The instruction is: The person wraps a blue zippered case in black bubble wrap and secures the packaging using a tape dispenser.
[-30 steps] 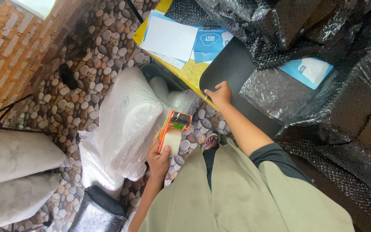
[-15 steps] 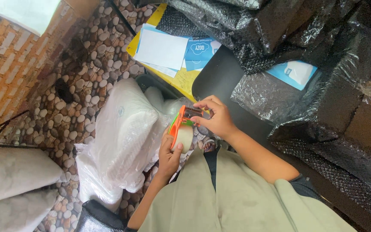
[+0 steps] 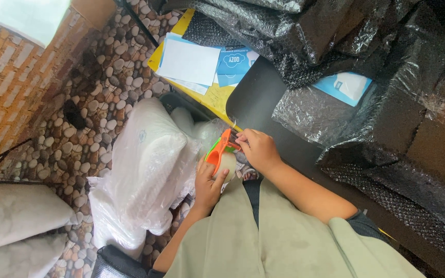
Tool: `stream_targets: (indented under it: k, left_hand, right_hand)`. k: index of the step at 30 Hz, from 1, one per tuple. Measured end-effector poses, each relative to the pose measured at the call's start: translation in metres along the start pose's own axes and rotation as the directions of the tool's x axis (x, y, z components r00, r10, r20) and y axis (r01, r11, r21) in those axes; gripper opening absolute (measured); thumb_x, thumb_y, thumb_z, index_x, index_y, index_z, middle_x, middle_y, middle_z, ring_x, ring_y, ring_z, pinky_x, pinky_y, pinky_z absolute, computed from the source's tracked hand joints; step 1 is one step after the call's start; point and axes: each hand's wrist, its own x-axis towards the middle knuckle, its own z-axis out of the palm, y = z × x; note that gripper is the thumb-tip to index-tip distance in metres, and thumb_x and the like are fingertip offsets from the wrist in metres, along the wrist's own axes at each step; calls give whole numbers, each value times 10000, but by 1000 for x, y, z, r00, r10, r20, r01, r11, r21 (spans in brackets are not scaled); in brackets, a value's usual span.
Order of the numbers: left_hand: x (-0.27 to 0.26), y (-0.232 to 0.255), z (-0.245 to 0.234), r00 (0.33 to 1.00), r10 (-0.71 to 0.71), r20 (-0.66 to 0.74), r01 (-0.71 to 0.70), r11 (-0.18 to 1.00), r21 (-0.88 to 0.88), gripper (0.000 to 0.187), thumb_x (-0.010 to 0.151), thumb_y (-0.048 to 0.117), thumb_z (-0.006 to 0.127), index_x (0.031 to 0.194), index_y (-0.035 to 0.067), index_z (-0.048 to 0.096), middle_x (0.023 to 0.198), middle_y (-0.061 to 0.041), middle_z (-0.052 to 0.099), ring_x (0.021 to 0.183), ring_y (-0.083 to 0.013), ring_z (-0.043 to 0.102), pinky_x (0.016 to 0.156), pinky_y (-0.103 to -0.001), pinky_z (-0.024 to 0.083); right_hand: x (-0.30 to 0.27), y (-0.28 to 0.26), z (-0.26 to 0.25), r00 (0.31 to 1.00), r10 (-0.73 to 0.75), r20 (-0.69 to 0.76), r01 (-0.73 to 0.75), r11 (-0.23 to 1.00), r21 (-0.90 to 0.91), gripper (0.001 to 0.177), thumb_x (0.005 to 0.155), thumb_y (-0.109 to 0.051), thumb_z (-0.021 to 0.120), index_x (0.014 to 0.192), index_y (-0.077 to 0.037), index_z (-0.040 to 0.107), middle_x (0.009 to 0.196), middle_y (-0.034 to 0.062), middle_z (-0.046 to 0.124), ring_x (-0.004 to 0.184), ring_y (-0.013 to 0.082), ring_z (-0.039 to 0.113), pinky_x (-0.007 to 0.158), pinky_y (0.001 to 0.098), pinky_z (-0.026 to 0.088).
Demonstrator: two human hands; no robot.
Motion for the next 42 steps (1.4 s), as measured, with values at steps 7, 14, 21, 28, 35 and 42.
stream_targets:
  k: [7,14,21,28,35,42]
  left_hand:
    - [-12,-29,1,993,-116,-22,116,993,18,378,919,338,798,716,68,628,759,-115,534,1158,-433,611,1138,-503,367]
    - [-16,2,-8,993,-77,93,79,997,-16,370,905,338,802,694,72,654,746,-112,544,1156,-433,622,1094,-514,395]
    - [-6,48,-17,986,-110,127,108,994,24,402,804,391,881,671,107,629,752,-80,560,1110,-355,647,1058,-453,411]
    - [-12,7,-3,979,-96,182,104,994,-37,387,797,424,890,685,140,651,723,-41,505,1006,-305,646,972,-390,452]
    - [9,70,-29,899,-85,430,147,983,-112,230,1048,313,593,992,138,731,747,-78,467,814,-306,588,859,-410,468]
    - [4,59,-14,901,-90,425,187,963,-193,407,1114,314,466,807,70,573,849,-125,515,854,-295,560,861,-408,447]
  right_hand:
    - [7,-30,-30,895,320,310,-394,894,215,151,885,-161,743,923,-72,628,780,134,762,722,290,749,656,357,563]
    - [-10,17,-21,800,411,437,-586,695,417,195,787,-101,856,828,-15,686,739,99,749,607,109,693,575,224,541]
    - [-10,-8,-75,779,445,440,-618,662,424,166,785,-80,853,801,-10,703,694,104,752,603,90,697,557,191,547]
    - [0,-18,-117,827,448,340,-562,684,465,165,795,-30,852,809,22,696,695,126,748,613,102,700,586,207,570]
    - [-3,9,-121,859,448,250,-510,694,508,175,856,-39,821,863,49,669,781,159,731,661,149,715,606,230,587]
    - [1,-42,-142,886,419,198,-461,752,470,171,810,-35,858,789,15,697,703,110,722,607,111,683,550,211,568]
